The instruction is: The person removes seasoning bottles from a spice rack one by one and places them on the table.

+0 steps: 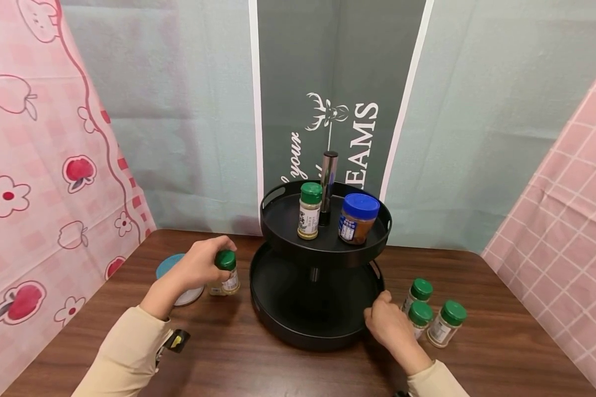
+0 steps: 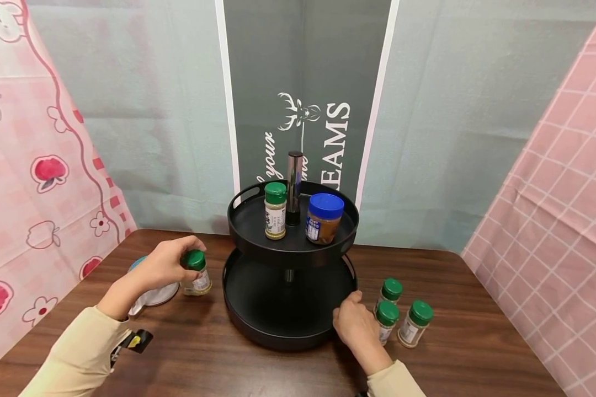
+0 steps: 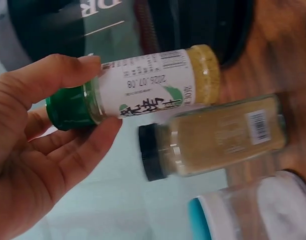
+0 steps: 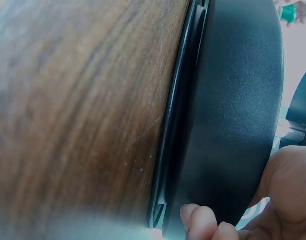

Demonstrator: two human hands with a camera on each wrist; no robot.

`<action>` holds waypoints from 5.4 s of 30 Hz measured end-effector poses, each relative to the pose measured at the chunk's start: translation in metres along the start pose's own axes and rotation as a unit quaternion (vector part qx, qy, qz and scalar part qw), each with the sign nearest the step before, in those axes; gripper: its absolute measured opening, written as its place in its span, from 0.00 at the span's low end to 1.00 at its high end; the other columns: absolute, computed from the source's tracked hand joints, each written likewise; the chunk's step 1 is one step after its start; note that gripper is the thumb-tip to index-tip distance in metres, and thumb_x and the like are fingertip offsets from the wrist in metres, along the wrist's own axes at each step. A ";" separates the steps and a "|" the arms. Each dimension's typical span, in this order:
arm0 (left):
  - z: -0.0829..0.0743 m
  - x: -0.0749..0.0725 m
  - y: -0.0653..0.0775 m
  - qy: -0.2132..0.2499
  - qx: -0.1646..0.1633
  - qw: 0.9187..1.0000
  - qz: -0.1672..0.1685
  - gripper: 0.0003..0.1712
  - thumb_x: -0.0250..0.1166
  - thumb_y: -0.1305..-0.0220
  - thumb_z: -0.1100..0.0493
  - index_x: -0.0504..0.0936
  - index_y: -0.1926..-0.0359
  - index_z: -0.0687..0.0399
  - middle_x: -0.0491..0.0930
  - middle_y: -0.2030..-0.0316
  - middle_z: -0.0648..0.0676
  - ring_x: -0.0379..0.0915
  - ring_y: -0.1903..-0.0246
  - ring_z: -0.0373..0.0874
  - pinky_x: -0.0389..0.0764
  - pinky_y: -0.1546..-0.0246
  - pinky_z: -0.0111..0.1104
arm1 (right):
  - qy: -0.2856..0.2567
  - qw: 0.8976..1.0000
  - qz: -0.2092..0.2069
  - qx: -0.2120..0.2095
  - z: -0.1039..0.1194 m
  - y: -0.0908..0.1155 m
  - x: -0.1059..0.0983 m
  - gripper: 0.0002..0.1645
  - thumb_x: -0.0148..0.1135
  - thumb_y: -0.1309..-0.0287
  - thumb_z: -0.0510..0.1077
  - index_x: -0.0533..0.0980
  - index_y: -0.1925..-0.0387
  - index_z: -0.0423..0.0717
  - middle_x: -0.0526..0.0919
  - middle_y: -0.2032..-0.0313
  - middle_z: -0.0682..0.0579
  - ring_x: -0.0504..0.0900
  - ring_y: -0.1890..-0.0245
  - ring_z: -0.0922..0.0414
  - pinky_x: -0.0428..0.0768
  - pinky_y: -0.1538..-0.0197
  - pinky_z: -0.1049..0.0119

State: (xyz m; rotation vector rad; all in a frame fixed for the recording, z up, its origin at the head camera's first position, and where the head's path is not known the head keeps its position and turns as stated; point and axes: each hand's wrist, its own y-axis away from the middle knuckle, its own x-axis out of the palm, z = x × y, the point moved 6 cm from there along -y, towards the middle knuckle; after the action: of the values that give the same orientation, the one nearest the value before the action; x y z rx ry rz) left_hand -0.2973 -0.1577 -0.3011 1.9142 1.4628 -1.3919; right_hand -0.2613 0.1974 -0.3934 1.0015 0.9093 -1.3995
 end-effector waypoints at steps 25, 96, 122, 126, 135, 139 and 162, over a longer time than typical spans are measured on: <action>0.007 0.035 -0.007 -0.025 0.004 1.000 0.000 0.24 0.71 0.61 0.64 0.75 0.58 0.57 0.76 0.64 0.56 0.68 0.70 0.45 0.74 0.73 0.38 | 0.001 1.000 0.003 0.004 -0.001 0.001 0.001 0.29 0.46 0.45 0.42 0.57 0.53 0.18 0.76 0.76 0.32 0.75 0.78 0.44 0.74 0.75 0.50; -0.033 0.004 -0.011 -0.071 0.018 0.996 0.054 0.23 0.66 0.48 0.56 0.74 0.52 0.60 0.74 0.55 0.59 0.70 0.55 0.53 0.75 0.59 0.46 | -0.007 1.000 -0.024 -0.008 -0.001 0.003 -0.001 0.24 0.46 0.47 0.41 0.60 0.58 0.21 0.74 0.81 0.36 0.73 0.82 0.47 0.72 0.79 0.52; -0.081 -0.039 -0.028 -0.089 0.092 0.991 -0.029 0.23 0.66 0.50 0.57 0.75 0.53 0.61 0.76 0.57 0.59 0.70 0.57 0.51 0.74 0.57 0.48 | -0.010 1.000 -0.007 0.003 -0.003 0.003 -0.001 0.21 0.46 0.45 0.41 0.59 0.60 0.23 0.75 0.78 0.33 0.74 0.80 0.45 0.73 0.77 0.51; -0.090 -0.047 -0.031 -0.072 0.112 0.989 -0.065 0.18 0.65 0.49 0.58 0.76 0.56 0.59 0.77 0.60 0.57 0.72 0.61 0.49 0.76 0.61 0.46 | -0.010 1.000 -0.006 0.008 -0.003 0.003 -0.002 0.22 0.46 0.45 0.41 0.59 0.59 0.23 0.75 0.77 0.32 0.74 0.80 0.45 0.72 0.77 0.51; -0.101 -0.051 -0.041 -0.057 0.121 0.988 -0.078 0.16 0.64 0.47 0.58 0.76 0.56 0.57 0.77 0.59 0.58 0.73 0.63 0.47 0.76 0.62 0.44 | -0.010 1.000 -0.013 0.004 -0.002 0.002 -0.001 0.20 0.46 0.46 0.41 0.60 0.62 0.25 0.76 0.77 0.32 0.75 0.79 0.43 0.73 0.77 0.50; -0.102 -0.053 -0.044 -0.050 0.119 0.989 -0.078 0.15 0.62 0.46 0.59 0.76 0.56 0.57 0.77 0.59 0.58 0.72 0.63 0.47 0.76 0.62 0.43 | -0.010 1.000 -0.012 0.002 -0.002 0.002 -0.001 0.21 0.45 0.46 0.41 0.60 0.61 0.24 0.76 0.77 0.32 0.75 0.79 0.44 0.73 0.77 0.50; -0.129 -0.054 -0.072 -0.011 0.121 0.988 -0.095 0.22 0.64 0.47 0.56 0.73 0.51 0.57 0.75 0.59 0.57 0.70 0.59 0.46 0.73 0.57 0.43 | -0.008 1.000 0.003 0.004 -0.002 0.001 0.001 0.26 0.44 0.45 0.41 0.57 0.55 0.19 0.74 0.80 0.36 0.72 0.82 0.47 0.72 0.78 0.53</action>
State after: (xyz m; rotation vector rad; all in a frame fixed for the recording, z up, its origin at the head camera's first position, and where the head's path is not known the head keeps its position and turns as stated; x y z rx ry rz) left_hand -0.2974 -0.0602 -0.1776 1.9311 1.5617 -1.7424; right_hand -0.2599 0.1984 -0.3952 0.9963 0.8887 -1.4054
